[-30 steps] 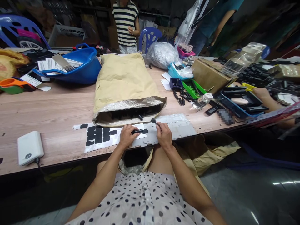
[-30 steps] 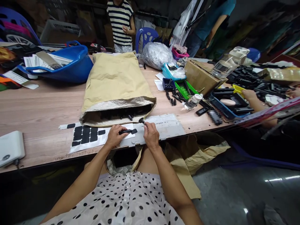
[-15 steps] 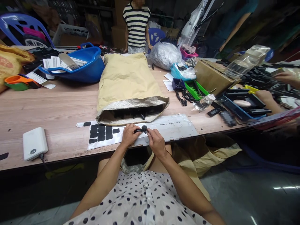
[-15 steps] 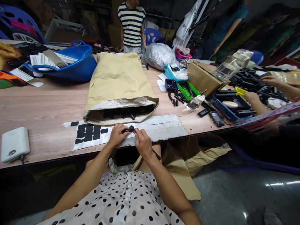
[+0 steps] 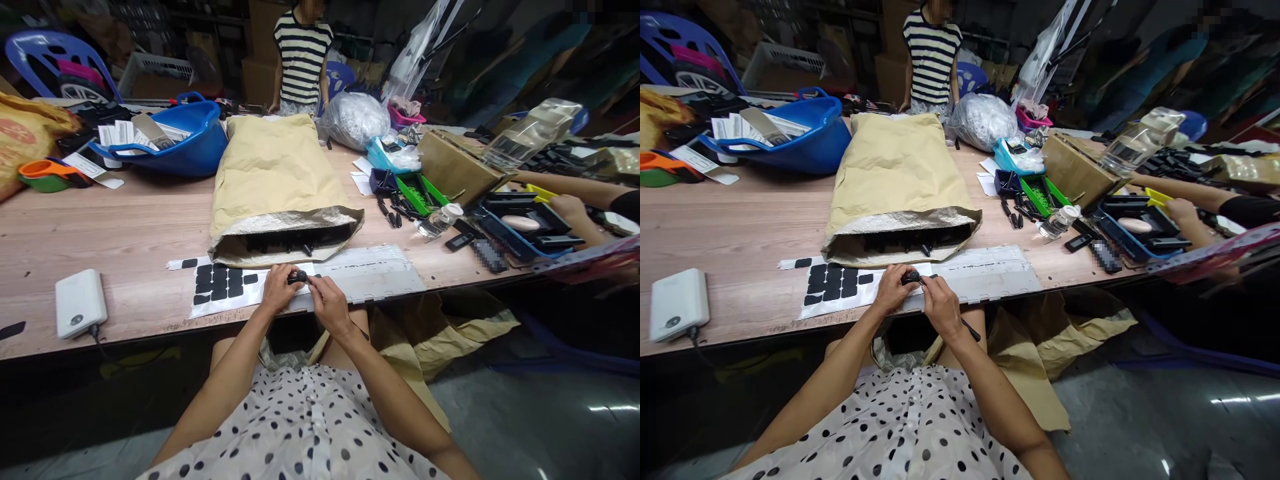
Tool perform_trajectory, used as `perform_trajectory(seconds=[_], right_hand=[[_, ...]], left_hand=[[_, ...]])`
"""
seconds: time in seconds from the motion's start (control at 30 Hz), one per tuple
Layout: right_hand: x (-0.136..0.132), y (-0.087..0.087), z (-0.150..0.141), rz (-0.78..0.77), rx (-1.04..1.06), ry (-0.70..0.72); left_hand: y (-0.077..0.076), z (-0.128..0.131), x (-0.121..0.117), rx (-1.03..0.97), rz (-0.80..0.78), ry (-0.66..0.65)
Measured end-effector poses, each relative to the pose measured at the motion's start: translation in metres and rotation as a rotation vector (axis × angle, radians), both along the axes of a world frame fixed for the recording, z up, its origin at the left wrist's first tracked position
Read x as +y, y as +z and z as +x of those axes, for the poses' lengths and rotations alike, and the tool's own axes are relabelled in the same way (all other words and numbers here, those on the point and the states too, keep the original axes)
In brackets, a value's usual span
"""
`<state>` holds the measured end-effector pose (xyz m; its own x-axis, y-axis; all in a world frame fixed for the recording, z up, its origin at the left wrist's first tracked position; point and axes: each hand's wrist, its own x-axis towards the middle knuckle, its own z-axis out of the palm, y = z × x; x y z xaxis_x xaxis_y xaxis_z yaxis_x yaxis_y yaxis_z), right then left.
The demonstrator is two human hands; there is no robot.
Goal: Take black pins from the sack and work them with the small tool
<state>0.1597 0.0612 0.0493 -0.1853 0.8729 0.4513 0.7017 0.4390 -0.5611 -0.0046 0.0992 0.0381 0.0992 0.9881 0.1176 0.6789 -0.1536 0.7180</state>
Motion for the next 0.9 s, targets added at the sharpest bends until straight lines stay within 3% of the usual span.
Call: perform_trajectory(seconds=[0.17,0.33,0.63,0.73,0.9], right_hand=[[0.021,-0.001,0.028,0.023,-0.087,-0.154],[0.049,-0.015,0.059,0.051,-0.279,-0.264],[0.051,-0.027,0.054,0.063,-0.369,-0.304],[0.052,-0.027,0.052,0.059,-0.364,-0.311],[0.053,-0.029,0.051,0.042,-0.363,-0.330]], left_hand=[[-0.002,0.001,0.000,0.012,0.004,-0.010],[-0.003,0.001,0.000,0.015,-0.007,-0.019],[0.007,-0.003,-0.001,0.015,0.019,-0.062],[0.014,-0.005,-0.020,-0.015,0.097,-0.104],[0.011,-0.005,-0.086,-0.135,0.080,-0.273]])
